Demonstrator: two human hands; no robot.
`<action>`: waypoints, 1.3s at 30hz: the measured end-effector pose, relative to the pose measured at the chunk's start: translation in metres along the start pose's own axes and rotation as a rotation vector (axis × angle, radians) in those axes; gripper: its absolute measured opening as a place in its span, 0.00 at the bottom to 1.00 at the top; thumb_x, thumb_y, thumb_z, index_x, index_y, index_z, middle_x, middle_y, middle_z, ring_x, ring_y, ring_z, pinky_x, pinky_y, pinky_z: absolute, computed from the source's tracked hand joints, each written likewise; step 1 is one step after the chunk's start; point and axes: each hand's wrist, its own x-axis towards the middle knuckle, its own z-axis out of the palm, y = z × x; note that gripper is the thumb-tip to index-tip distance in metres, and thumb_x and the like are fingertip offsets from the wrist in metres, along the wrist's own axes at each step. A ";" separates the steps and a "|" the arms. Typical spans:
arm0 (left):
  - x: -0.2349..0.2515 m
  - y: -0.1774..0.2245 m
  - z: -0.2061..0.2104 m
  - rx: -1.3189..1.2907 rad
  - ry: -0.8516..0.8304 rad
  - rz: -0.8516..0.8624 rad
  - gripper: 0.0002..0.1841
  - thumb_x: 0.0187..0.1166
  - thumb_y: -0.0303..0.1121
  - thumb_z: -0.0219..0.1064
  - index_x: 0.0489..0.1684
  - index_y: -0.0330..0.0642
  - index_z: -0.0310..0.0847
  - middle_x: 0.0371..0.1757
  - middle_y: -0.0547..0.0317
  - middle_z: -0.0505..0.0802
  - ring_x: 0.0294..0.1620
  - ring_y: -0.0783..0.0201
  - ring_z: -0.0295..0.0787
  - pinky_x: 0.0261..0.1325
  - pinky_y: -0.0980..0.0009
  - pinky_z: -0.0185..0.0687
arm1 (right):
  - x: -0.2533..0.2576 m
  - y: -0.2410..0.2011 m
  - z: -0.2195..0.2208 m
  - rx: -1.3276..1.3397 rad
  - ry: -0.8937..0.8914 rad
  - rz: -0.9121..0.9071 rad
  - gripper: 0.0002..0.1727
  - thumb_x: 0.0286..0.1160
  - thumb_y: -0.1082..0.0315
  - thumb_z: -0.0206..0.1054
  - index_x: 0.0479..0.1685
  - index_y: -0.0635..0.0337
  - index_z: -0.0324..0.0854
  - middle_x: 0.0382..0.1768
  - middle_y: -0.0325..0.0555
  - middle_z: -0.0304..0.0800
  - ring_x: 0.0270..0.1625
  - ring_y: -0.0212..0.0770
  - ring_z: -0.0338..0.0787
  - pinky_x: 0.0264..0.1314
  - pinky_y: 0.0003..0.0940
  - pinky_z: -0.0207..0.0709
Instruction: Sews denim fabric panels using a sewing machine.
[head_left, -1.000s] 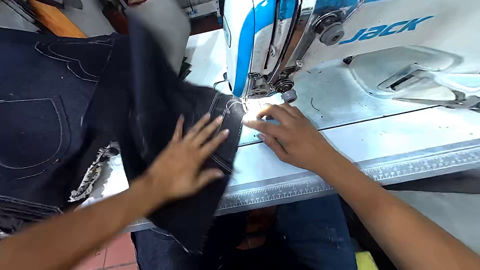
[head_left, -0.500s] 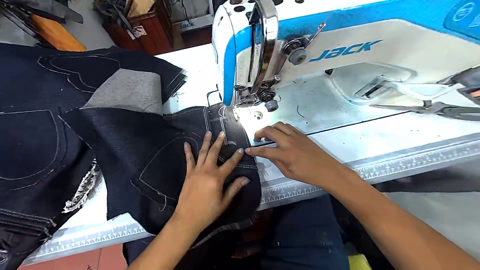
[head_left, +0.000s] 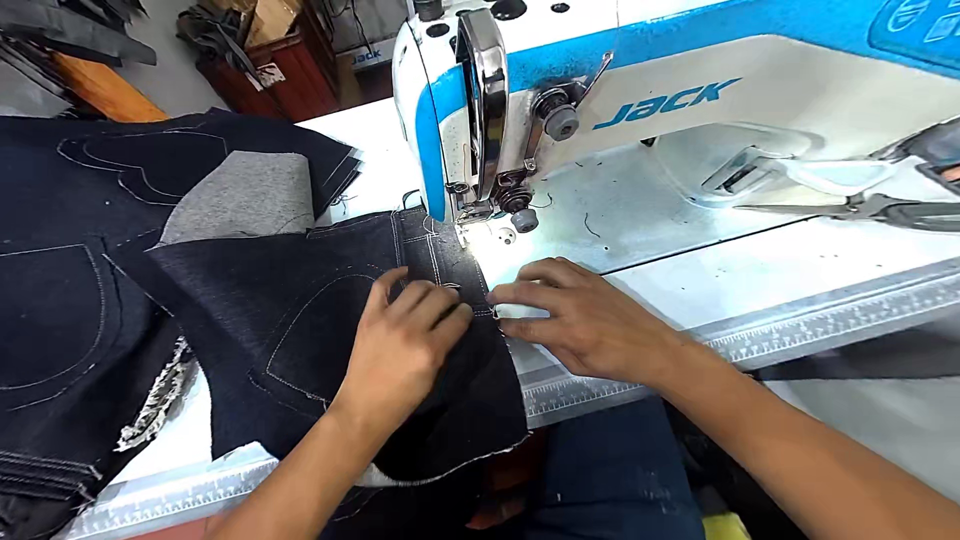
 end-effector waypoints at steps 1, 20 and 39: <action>-0.002 0.007 -0.002 0.051 -0.025 -0.020 0.14 0.82 0.29 0.60 0.46 0.52 0.95 0.51 0.63 0.96 0.60 0.57 0.91 0.75 0.37 0.71 | 0.000 0.000 0.000 -0.001 -0.003 -0.003 0.18 0.75 0.69 0.59 0.49 0.40 0.94 0.66 0.30 0.90 0.66 0.43 0.85 0.60 0.42 0.78; 0.041 -0.066 0.018 0.009 -0.304 -0.074 0.33 0.80 0.61 0.60 0.79 0.51 0.79 0.78 0.57 0.83 0.86 0.42 0.68 0.71 0.19 0.61 | 0.019 0.012 0.025 -0.248 0.064 0.388 0.24 0.85 0.56 0.47 0.62 0.40 0.91 0.66 0.30 0.92 0.73 0.41 0.85 0.64 0.46 0.79; 0.023 -0.130 0.000 0.335 0.010 -0.221 0.19 0.89 0.42 0.58 0.53 0.31 0.83 0.62 0.33 0.88 0.69 0.34 0.83 0.68 0.37 0.74 | -0.059 -0.115 0.028 1.834 -0.377 0.797 0.63 0.59 0.10 0.37 0.85 0.51 0.72 0.72 0.55 0.87 0.70 0.56 0.89 0.64 0.55 0.87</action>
